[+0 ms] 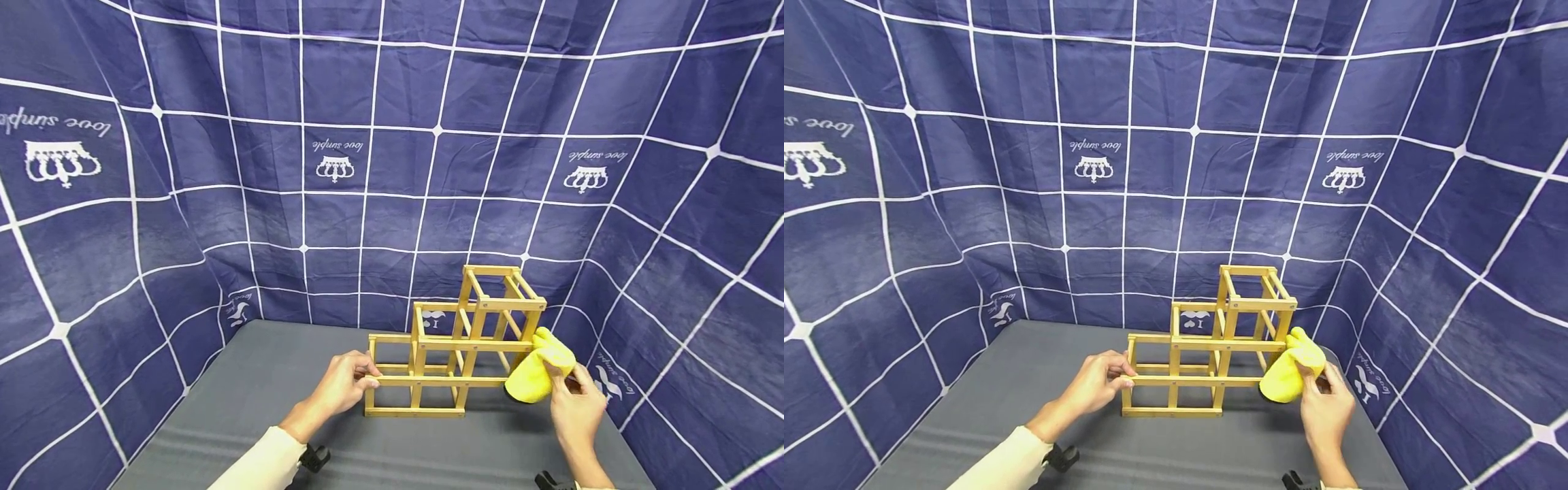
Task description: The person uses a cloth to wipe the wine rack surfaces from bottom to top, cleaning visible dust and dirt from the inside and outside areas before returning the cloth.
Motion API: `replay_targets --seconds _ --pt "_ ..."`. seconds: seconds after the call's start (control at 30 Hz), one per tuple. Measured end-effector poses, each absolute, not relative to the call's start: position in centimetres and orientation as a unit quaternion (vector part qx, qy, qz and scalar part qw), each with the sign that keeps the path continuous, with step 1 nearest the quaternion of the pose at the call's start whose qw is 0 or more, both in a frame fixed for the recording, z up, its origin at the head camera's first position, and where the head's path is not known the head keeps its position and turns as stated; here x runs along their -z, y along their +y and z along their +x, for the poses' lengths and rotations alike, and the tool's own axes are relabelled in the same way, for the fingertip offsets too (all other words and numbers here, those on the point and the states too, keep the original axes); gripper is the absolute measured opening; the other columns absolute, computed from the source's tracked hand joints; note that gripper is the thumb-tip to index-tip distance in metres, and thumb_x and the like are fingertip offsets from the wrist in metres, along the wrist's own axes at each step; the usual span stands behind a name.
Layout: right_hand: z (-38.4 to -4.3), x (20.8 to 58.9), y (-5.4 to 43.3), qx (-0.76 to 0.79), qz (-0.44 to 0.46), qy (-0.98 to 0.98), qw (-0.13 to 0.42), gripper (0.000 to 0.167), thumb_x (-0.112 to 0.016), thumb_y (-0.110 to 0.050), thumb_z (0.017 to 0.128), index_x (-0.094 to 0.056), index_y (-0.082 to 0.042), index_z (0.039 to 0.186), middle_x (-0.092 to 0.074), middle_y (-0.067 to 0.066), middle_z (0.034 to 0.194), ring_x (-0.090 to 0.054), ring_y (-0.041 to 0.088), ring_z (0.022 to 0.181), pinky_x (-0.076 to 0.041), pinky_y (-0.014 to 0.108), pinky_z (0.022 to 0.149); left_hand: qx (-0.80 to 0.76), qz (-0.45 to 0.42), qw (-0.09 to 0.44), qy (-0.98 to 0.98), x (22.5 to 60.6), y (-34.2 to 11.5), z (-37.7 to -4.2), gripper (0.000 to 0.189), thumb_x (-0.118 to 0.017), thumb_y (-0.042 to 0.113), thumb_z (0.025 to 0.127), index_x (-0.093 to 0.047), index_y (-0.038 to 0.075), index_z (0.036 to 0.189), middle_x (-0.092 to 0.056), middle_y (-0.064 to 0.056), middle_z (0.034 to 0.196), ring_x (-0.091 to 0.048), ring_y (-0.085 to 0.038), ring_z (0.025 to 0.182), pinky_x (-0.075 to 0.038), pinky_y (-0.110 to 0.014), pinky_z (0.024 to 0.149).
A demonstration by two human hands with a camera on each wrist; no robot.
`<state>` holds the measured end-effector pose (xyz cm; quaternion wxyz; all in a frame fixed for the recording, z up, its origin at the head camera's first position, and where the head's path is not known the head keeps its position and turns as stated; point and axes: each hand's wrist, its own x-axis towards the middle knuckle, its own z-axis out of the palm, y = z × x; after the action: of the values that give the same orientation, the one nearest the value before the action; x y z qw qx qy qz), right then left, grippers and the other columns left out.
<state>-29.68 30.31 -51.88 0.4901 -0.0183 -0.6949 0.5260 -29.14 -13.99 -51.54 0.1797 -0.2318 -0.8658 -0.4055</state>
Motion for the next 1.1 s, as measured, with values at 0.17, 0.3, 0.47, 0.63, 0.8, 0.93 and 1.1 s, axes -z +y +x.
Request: replay_targets --seconds 0.17,0.3,0.47,0.63,0.8,0.93,1.1 --pt "-28.1 50.1 27.8 -0.471 0.089 -0.6 0.641 0.028 -0.079 0.023 0.088 -0.083 0.018 0.116 -0.084 0.012 0.105 -0.072 -0.005 0.104 -0.056 0.007 0.097 0.402 -0.227 0.179 -0.869 51.6 -14.1 -29.0 0.015 -0.095 0.001 0.093 -0.084 0.011 0.093 -0.082 -0.014 0.111 -0.088 -0.035 0.099 -0.073 -0.025 0.085" --pt "-28.2 48.9 26.2 -0.373 0.177 -0.59 0.694 0.023 -0.086 0.007 0.09 -0.086 0.013 0.112 -0.078 0.04 0.105 -0.076 0.022 0.102 -0.053 0.01 0.109 0.401 -0.231 0.178 -0.868 51.6 -14.2 -29.0 0.014 -0.095 0.001 0.093 -0.084 0.011 0.094 -0.082 -0.014 0.111 -0.088 -0.036 0.099 -0.073 -0.027 0.084" --pt "-30.4 50.1 25.7 -0.305 0.226 -0.666 0.643 0.047 -0.085 0.015 0.076 -0.087 0.006 0.123 -0.081 0.031 0.113 -0.067 0.052 0.098 -0.045 0.013 0.112 0.398 -0.238 0.182 -0.867 51.7 -14.1 -29.2 0.014 -0.094 0.001 0.093 -0.083 0.01 0.092 -0.082 -0.019 0.115 -0.088 -0.037 0.101 -0.073 -0.028 0.084" --pt "-31.2 50.7 23.6 -0.299 0.238 -0.672 0.634 0.052 -0.087 0.02 0.072 -0.087 0.004 0.122 -0.082 0.028 0.111 -0.07 0.054 0.102 -0.045 0.017 0.121 0.391 -0.243 0.188 -0.867 51.5 -14.0 -29.2 0.018 -0.094 -0.001 0.093 -0.081 0.012 0.09 -0.082 -0.021 0.118 -0.088 -0.039 0.104 -0.074 -0.028 0.085" --pt "-31.3 50.9 20.9 -0.288 0.278 -0.662 0.634 0.051 -0.091 0.015 0.07 -0.087 0.003 0.12 -0.083 0.024 0.109 -0.073 0.046 0.097 -0.056 0.034 0.104 0.383 -0.238 0.193 -0.871 51.5 -13.9 -29.2 0.021 -0.095 -0.001 0.091 -0.079 0.012 0.089 -0.082 -0.018 0.114 -0.088 -0.039 0.104 -0.073 -0.026 0.084" --pt "-31.3 50.9 19.1 -0.279 0.295 -0.658 0.634 0.046 -0.091 0.01 0.074 -0.087 0.003 0.12 -0.082 0.021 0.108 -0.072 0.041 0.092 -0.056 0.047 0.088 0.384 -0.242 0.19 -0.871 51.5 -13.8 -29.0 0.02 -0.095 -0.001 0.091 -0.079 0.012 0.09 -0.082 -0.018 0.115 -0.087 -0.039 0.102 -0.073 -0.025 0.083" --pt "-31.1 50.4 16.6 -0.26 0.326 -0.67 0.615 0.045 -0.09 0.006 0.079 -0.087 0.0 0.123 -0.082 0.018 0.112 -0.073 0.037 0.092 -0.061 0.046 0.082 0.382 -0.239 0.196 -0.871 51.6 -13.7 -29.1 0.021 -0.095 -0.002 0.09 -0.08 0.012 0.089 -0.082 -0.017 0.113 -0.087 -0.038 0.102 -0.073 -0.026 0.083"
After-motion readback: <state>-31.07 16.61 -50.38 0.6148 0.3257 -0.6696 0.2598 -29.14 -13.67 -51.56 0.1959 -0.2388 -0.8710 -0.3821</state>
